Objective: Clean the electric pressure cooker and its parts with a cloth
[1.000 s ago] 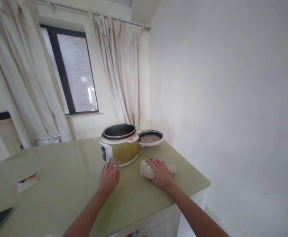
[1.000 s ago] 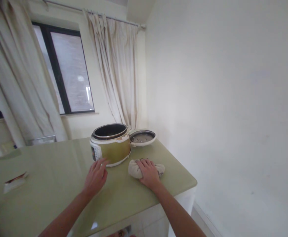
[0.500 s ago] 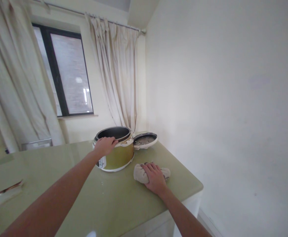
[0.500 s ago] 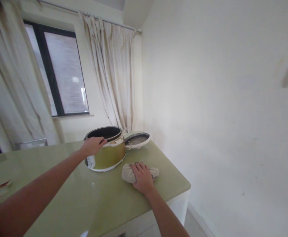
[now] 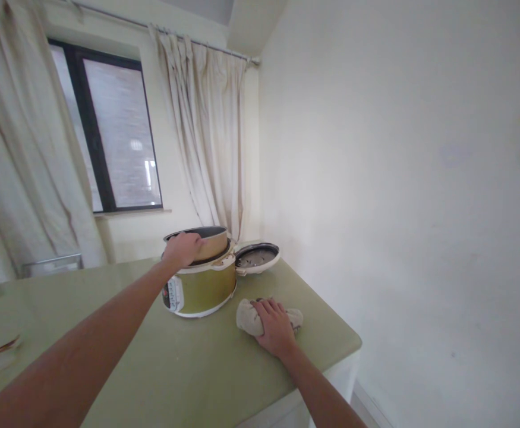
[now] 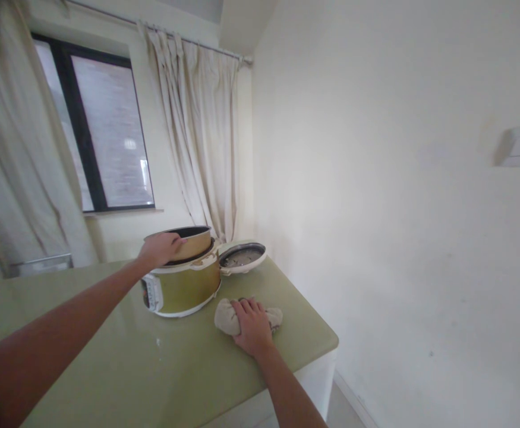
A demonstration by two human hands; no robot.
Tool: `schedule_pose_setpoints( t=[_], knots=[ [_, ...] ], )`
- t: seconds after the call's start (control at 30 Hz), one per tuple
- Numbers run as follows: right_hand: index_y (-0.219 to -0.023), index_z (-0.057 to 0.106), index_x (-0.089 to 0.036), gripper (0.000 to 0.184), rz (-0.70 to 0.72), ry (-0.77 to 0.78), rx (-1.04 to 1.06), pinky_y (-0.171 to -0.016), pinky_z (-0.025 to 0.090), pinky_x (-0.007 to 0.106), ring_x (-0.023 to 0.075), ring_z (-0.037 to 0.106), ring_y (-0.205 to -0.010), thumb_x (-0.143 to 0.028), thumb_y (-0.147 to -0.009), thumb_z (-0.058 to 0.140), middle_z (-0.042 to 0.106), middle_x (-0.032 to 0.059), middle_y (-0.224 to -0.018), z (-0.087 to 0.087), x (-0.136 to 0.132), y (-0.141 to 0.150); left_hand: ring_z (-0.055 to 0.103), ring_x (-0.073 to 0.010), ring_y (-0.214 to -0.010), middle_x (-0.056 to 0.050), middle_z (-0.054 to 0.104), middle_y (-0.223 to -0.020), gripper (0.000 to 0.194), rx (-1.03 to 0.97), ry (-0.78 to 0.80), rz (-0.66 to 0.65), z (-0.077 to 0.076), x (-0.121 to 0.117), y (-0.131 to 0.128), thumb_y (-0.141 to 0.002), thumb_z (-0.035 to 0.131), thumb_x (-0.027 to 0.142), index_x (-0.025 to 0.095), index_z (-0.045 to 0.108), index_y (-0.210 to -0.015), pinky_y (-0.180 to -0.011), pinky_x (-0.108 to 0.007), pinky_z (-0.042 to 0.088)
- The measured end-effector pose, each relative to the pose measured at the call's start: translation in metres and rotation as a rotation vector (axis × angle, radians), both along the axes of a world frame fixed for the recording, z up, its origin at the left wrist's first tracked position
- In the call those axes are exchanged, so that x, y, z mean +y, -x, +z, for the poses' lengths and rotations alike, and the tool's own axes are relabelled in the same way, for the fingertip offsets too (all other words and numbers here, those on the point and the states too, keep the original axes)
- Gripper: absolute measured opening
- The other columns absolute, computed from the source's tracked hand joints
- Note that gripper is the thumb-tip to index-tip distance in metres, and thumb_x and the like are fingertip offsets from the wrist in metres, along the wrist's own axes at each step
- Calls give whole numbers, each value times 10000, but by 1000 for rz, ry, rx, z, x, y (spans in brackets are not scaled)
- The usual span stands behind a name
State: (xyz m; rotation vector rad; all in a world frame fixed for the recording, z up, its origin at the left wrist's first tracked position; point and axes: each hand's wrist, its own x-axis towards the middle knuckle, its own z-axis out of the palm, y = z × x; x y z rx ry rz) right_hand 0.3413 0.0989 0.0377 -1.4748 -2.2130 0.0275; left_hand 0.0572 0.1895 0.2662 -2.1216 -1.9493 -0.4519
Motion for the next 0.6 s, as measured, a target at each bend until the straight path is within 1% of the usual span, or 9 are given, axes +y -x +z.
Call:
schedule_pose_setpoints(
  t=[0.1, 0.2, 0.27, 0.33, 0.37, 0.43, 0.47, 0.53, 0.6],
  knots=[
    [-1461, 561, -239, 663, -4, -7, 8, -1144, 304, 411, 317, 501, -1300, -348, -816, 666, 631, 107, -1421, -2, 1, -1, 705, -350, -1093, -222, 764, -1159, 571, -131, -186, 138, 32, -6, 0, -1048, 285, 457, 152, 756, -1151, -898, -438, 504],
    [-1456, 561, -242, 669, -7, -9, 15, -1128, 319, 407, 309, 507, -1285, -328, -802, 674, 637, 98, -1410, -3, 3, -2, 699, -327, -1011, -205, 759, -1129, 656, -311, -424, 277, 72, -29, 14, -1070, 199, 513, 143, 719, -1218, -801, -418, 496],
    [-1456, 562, -244, 687, -14, -12, 17, -1113, 331, 409, 310, 509, -1283, -298, -781, 680, 639, 93, -1409, -3, 3, -1, 689, -307, -943, -153, 755, -995, 697, -411, -579, 285, 92, -54, 30, -1052, 217, 613, 166, 748, -1113, -728, -395, 460],
    [-1451, 569, -237, 694, -21, -11, 10, -1110, 333, 410, 314, 511, -1280, -275, -768, 682, 642, 96, -1408, -2, 3, -1, 675, -271, -849, -93, 690, -794, 689, -467, -699, 224, 100, -86, 45, -1025, 268, 682, 198, 748, -924, -670, -376, 416],
    [-1450, 571, -232, 691, -21, -10, 3, -1113, 331, 410, 316, 511, -1281, -271, -769, 681, 641, 98, -1409, -1, 2, 0, 666, -250, -803, -68, 648, -720, 666, -478, -727, 183, 98, -103, 51, -1015, 299, 693, 214, 728, -843, -650, -368, 402],
    [-1461, 563, -225, 689, -21, -8, -18, -1115, 331, 409, 315, 512, -1281, -270, -783, 675, 638, 100, -1416, 1, 1, 0, 639, -207, -713, -28, 598, -633, 595, -473, -729, 103, 83, -138, 59, -999, 378, 677, 235, 686, -746, -621, -345, 396],
    [-1468, 557, -222, 688, -25, -11, -30, -1114, 332, 409, 315, 511, -1284, -266, -791, 670, 635, 100, -1421, 1, 1, 0, 626, -190, -672, -11, 593, -607, 557, -445, -714, 72, 71, -156, 60, -991, 418, 653, 238, 675, -722, -612, -332, 401],
    [-1472, 552, -219, 671, -36, -26, -49, -1110, 336, 409, 313, 506, -1292, -255, -810, 654, 630, 100, -1429, 2, 0, 1, 581, -158, -565, 23, 574, -545, 506, -334, -699, 13, 39, -187, 58, -971, 489, 611, 233, 655, -677, -577, -309, 400],
    [-1461, 560, -211, 643, -43, -42, -66, -1111, 335, 411, 315, 498, -1300, -252, -825, 647, 626, 104, -1432, 2, -1, 1, 546, -133, -498, 41, 572, -522, 457, -148, -785, -102, 4, -213, 55, -971, 543, 548, 230, 636, -657, -543, -295, 391]
  ],
)
